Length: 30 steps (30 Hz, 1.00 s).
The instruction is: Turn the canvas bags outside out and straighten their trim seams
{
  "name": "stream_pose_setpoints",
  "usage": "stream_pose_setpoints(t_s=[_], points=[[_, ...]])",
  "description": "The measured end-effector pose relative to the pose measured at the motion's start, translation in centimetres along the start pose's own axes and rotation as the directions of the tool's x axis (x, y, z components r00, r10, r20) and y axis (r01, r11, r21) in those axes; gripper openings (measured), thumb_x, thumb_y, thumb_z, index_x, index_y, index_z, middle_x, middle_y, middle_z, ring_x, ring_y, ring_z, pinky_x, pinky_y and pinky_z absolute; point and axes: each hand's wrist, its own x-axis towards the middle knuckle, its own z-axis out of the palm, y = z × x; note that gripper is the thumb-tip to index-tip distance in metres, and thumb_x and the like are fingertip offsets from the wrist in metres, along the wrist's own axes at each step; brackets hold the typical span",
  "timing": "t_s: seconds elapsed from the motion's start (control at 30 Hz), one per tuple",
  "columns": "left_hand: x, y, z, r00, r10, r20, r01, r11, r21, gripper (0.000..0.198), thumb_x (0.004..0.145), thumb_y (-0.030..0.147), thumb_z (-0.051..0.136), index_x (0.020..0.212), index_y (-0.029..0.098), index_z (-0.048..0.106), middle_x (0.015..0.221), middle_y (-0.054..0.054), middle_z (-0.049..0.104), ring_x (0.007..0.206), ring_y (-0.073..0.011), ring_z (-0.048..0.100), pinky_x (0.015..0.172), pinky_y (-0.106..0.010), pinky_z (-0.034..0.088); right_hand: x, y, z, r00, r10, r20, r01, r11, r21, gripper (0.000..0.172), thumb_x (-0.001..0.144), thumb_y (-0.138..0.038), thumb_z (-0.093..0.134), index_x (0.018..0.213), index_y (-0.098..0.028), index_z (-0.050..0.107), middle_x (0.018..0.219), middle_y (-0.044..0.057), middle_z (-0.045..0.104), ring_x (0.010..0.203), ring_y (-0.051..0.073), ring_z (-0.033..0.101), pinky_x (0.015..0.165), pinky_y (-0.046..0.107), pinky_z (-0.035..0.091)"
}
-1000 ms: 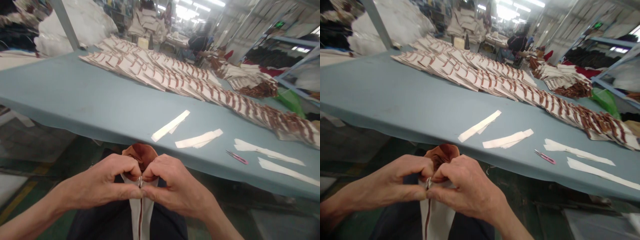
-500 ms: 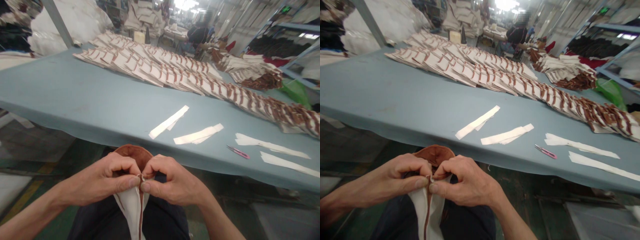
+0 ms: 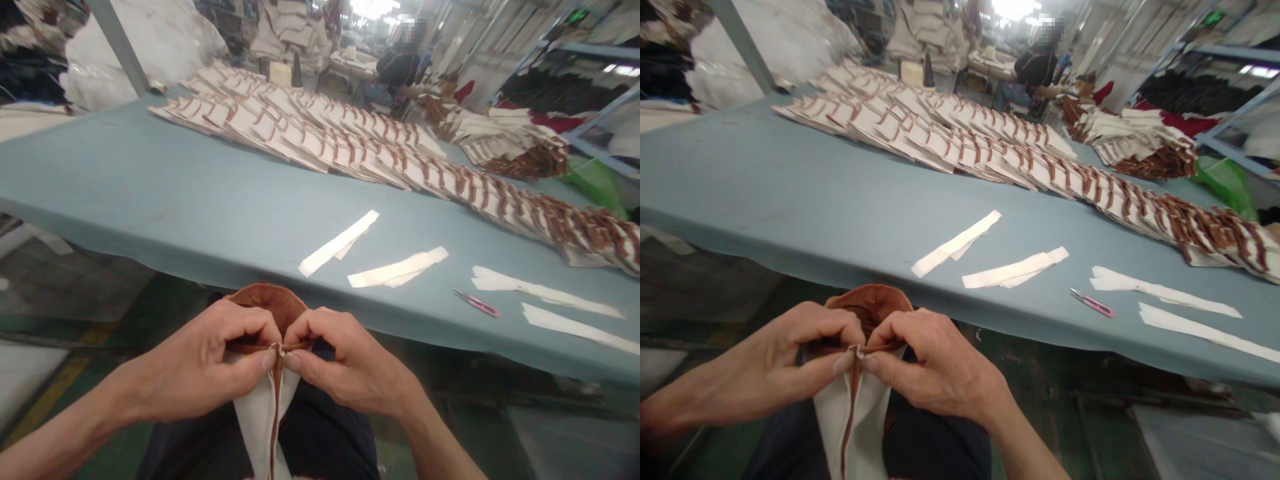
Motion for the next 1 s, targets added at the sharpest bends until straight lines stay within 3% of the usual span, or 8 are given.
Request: stream_pose_setpoints(t_s=[0.17, 0.3, 0.4, 0.63, 0.87, 1.0], points=[[-0.6, -0.9, 0.9, 0.998, -0.059, -0.02, 0.059, 0.998, -0.03, 0.03, 0.096, 0.031, 0.054, 0.072, 0.02, 0.068, 0.064, 0.004, 0.062, 0.058, -0.0119, 0.055, 0.054, -0.02, 0.043, -0.2, -0.4, 0.2, 0.999, -0.023, -0.046, 0.022, 1.0, -0.015, 0.006, 0.104, -0.016, 0.074, 0.101, -0.021, 0.076, 0.093, 0.001, 0.083, 0.079, 0.015, 0.073, 0.073, 0.025, 0.055], [-1.3, -1.7, 1.3, 0.997, -0.015, -0.072, 0.014, 1.0, -0.024, 0.028, 0.097, 0.026, 0.055, 0.073, 0.021, 0.068, 0.063, 0.007, 0.058, 0.056, -0.0106, 0.053, 0.052, -0.019, 0.039, -0.3, -0.3, 0.6, 0.983, -0.165, -0.082, 0.145, 0.968, -0.206, 0.009, 0.105, -0.015, 0.076, 0.098, -0.021, 0.078, 0.09, 0.001, 0.086, 0.076, 0.015, 0.076, 0.073, 0.026, 0.058], [-1.5, -1.6, 1.3, 0.996, 0.009, -0.088, -0.005, 0.999, 0.047, 0.027, 0.096, 0.023, 0.054, 0.072, 0.021, 0.066, 0.065, 0.006, 0.06, 0.059, -0.0113, 0.058, 0.056, -0.02, 0.043, -0.3, -0.4, 0.8, 0.964, -0.256, -0.077, 0.214, 0.912, -0.349, 0.01, 0.109, -0.016, 0.074, 0.102, -0.02, 0.08, 0.09, 0.004, 0.088, 0.075, 0.017, 0.079, 0.074, 0.028, 0.06], [-1.5, -1.2, 1.4, 0.994, 0.015, -0.108, -0.003, 0.994, 0.106, 0.028, 0.095, 0.023, 0.054, 0.069, 0.022, 0.062, 0.062, 0.007, 0.057, 0.057, -0.0102, 0.056, 0.055, -0.021, 0.041, -0.1, -1.2, 1.0, 0.954, -0.296, -0.049, 0.229, 0.824, -0.519, 0.023, 0.109, -0.012, 0.063, 0.093, -0.021, 0.077, 0.084, 0.004, 0.088, 0.071, 0.019, 0.079, 0.071, 0.033, 0.057], [-2.0, -2.0, 1.6, 0.994, 0.026, -0.102, -0.016, 0.995, 0.096, 0.026, 0.096, 0.023, 0.058, 0.072, 0.022, 0.068, 0.061, 0.009, 0.054, 0.054, -0.0089, 0.048, 0.052, -0.023, 0.035, 0.5, -1.1, 1.1, 0.979, -0.173, -0.104, 0.134, 0.942, -0.307, 0.017, 0.094, -0.013, 0.064, 0.083, -0.024, 0.071, 0.077, -0.001, 0.08, 0.067, 0.015, 0.07, 0.067, 0.028, 0.051], [-1.6, -1.3, 1.1, 0.995, 0.022, -0.094, -0.008, 0.989, 0.147, 0.023, 0.09, 0.021, 0.057, 0.067, 0.021, 0.063, 0.06, 0.008, 0.05, 0.053, -0.0086, 0.045, 0.05, -0.023, 0.033, 0.4, -1.8, 1.2, 0.98, -0.154, -0.123, 0.108, 0.942, -0.316, 0.017, 0.095, -0.013, 0.064, 0.084, -0.024, 0.07, 0.077, -0.001, 0.08, 0.068, 0.016, 0.07, 0.069, 0.029, 0.05]])
